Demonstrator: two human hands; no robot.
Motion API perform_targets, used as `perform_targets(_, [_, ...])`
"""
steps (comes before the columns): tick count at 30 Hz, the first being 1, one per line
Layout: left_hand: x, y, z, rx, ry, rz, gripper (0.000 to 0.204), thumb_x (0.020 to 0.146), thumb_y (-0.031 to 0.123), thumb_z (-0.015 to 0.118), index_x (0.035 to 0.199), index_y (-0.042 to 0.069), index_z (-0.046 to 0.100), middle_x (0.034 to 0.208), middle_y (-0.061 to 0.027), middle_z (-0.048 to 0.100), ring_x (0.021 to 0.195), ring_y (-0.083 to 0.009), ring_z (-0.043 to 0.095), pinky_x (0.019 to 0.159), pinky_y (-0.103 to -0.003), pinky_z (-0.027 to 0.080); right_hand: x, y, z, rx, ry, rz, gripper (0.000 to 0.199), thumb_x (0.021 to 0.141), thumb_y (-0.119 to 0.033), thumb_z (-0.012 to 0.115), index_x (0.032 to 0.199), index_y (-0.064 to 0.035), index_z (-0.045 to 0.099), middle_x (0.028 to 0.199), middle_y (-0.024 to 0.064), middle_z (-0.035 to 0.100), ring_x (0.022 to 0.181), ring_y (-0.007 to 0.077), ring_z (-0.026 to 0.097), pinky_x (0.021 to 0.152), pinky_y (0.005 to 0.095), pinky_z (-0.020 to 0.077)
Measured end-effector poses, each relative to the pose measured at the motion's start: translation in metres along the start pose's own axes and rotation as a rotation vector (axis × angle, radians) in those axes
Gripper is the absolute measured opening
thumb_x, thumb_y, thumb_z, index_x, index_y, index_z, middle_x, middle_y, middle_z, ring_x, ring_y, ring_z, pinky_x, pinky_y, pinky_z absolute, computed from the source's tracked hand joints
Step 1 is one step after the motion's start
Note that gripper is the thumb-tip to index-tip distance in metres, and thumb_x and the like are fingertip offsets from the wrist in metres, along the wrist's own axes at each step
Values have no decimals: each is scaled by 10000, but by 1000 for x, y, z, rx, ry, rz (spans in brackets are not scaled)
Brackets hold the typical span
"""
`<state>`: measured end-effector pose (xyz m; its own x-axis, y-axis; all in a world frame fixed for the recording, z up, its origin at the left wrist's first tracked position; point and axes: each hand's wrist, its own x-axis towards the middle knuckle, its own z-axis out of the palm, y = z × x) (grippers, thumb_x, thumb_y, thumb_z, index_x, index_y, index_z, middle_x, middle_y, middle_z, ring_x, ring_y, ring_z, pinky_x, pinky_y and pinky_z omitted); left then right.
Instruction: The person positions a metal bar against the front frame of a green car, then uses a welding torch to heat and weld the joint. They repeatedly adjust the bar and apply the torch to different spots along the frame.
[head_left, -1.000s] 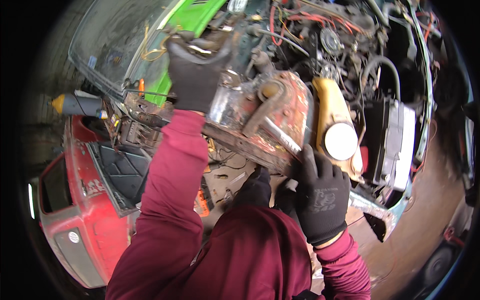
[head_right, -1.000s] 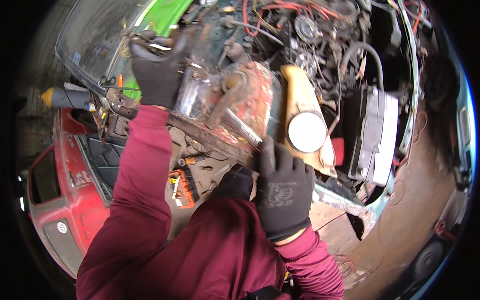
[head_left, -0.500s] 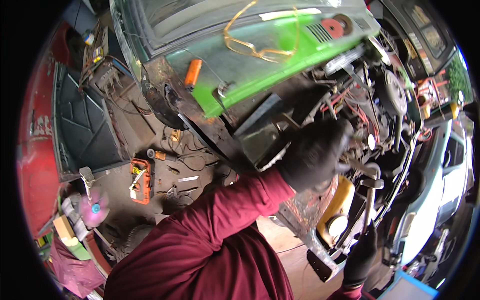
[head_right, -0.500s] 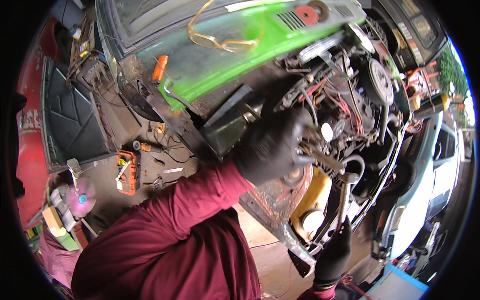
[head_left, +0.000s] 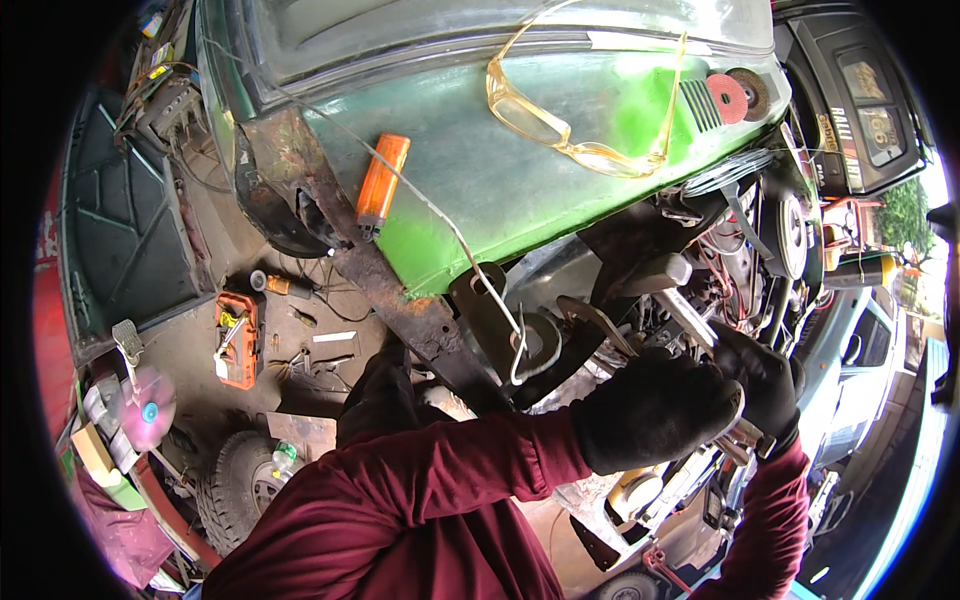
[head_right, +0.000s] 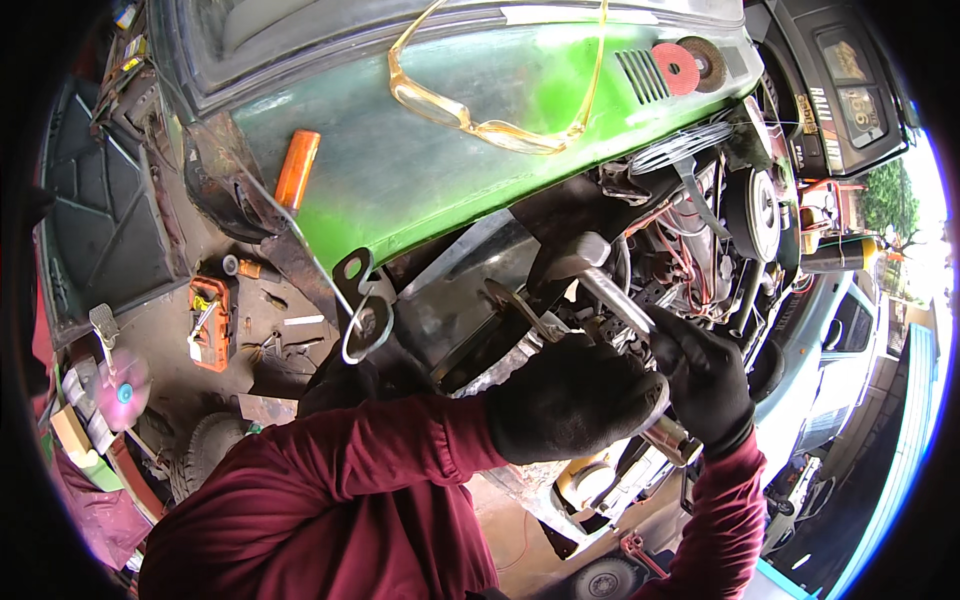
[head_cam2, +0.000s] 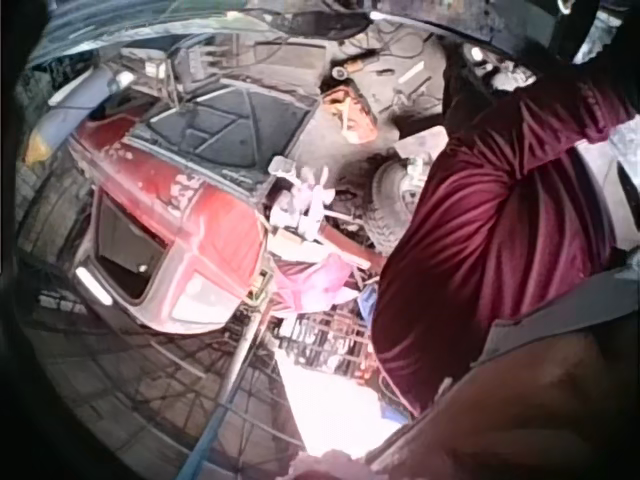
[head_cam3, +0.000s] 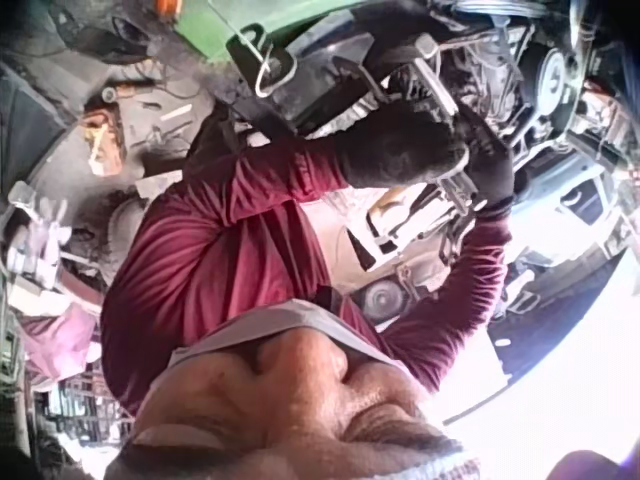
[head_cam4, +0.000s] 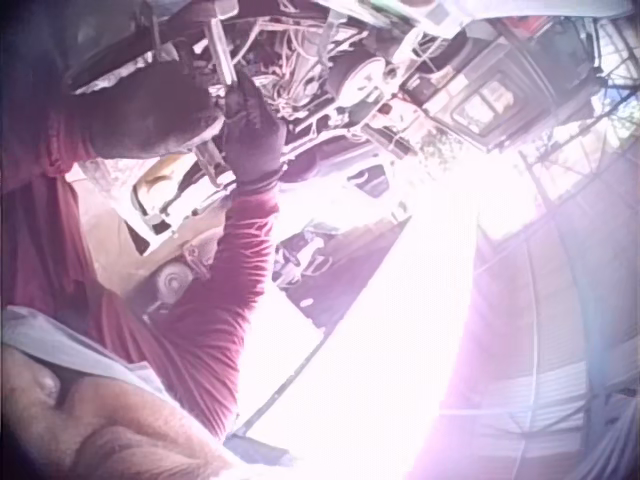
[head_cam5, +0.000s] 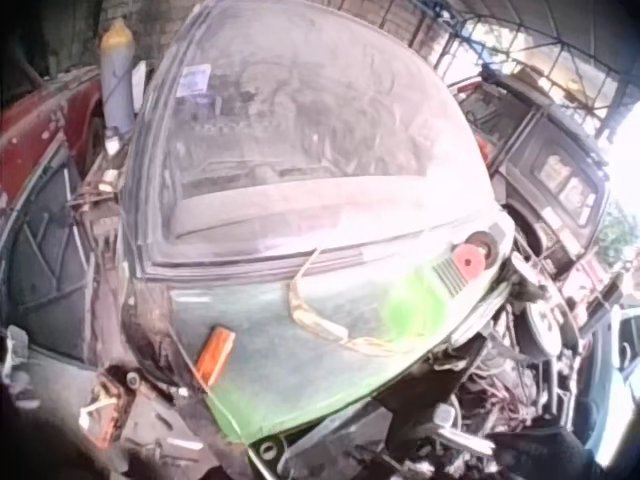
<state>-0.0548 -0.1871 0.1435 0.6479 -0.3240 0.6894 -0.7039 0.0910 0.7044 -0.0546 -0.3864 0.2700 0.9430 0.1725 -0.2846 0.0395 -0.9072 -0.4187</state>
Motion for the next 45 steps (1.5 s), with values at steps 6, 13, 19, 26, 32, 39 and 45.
perform_targets(6, [-3, 2, 3, 109, 89, 48, 335, 987, 246, 686, 1275, 76, 677, 1065, -72, 679, 961, -264, 694, 789, -445, 559, 51, -19, -2, -58, -166, 71, 293, 1094, -118, 699, 1363, -12, 751, 954, 131, 801, 832, 151, 728, 762, 325, 588])
perform_targets(13, [-4, 4, 4, 220, 24, 38, 375, 943, 306, 682, 1262, 109, 704, 1086, -81, 688, 988, -267, 695, 824, -474, 575, 71, -26, 2, -244, -258, -140, 256, 1041, -170, 750, 1256, -33, 778, 1066, 169, 811, 825, 339, 794, 740, 424, 644])
perform_targets(19, [0, 5, 3, 208, 127, 29, 372, 917, 289, 691, 1226, 82, 695, 1045, -72, 656, 958, -253, 686, 789, -445, 555, 72, -30, 1, -326, -262, -187, 257, 1049, -170, 746, 1256, -24, 782, 1060, 167, 814, 806, 317, 790, 723, 407, 637])
perform_targets(26, [1, 6, 2, 292, 170, 12, 256, 964, 233, 683, 1182, 98, 675, 1056, -78, 650, 931, -257, 689, 704, -418, 544, 58, -65, -36, -20, -106, 58, 248, 1080, -24, 687, 1309, 26, 767, 921, 106, 783, 755, 80, 646, 664, 288, 543])
perform_targets(32, [-7, 6, 10, 460, 107, 72, 378, 967, 213, 701, 1322, 89, 669, 1280, -108, 702, 1102, -247, 680, 919, -436, 583, 81, -120, -65, -284, -284, -169, 255, 1027, -61, 761, 1261, 38, 779, 846, 147, 773, 617, 178, 721, 581, 326, 559])
perform_targets(39, [-6, 2, 14, 321, 68, 61, 389, 1025, 234, 636, 1381, 79, 636, 1362, -113, 671, 1204, -255, 643, 1017, -452, 539, 119, -141, -26, -342, -418, -372, 280, 948, -77, 817, 1228, -64, 829, 908, 150, 785, 773, 300, 755, 724, 398, 608])
perform_targets(45, [-7, 2, 17, 338, 61, 68, 402, 1075, 252, 580, 1432, 70, 608, 1433, -117, 645, 1291, -263, 611, 1101, -467, 502, 132, -165, -10, -498, -408, -586, 305, 930, -68, 779, 1234, -82, 790, 979, 184, 791, 844, 368, 778, 756, 455, 629])
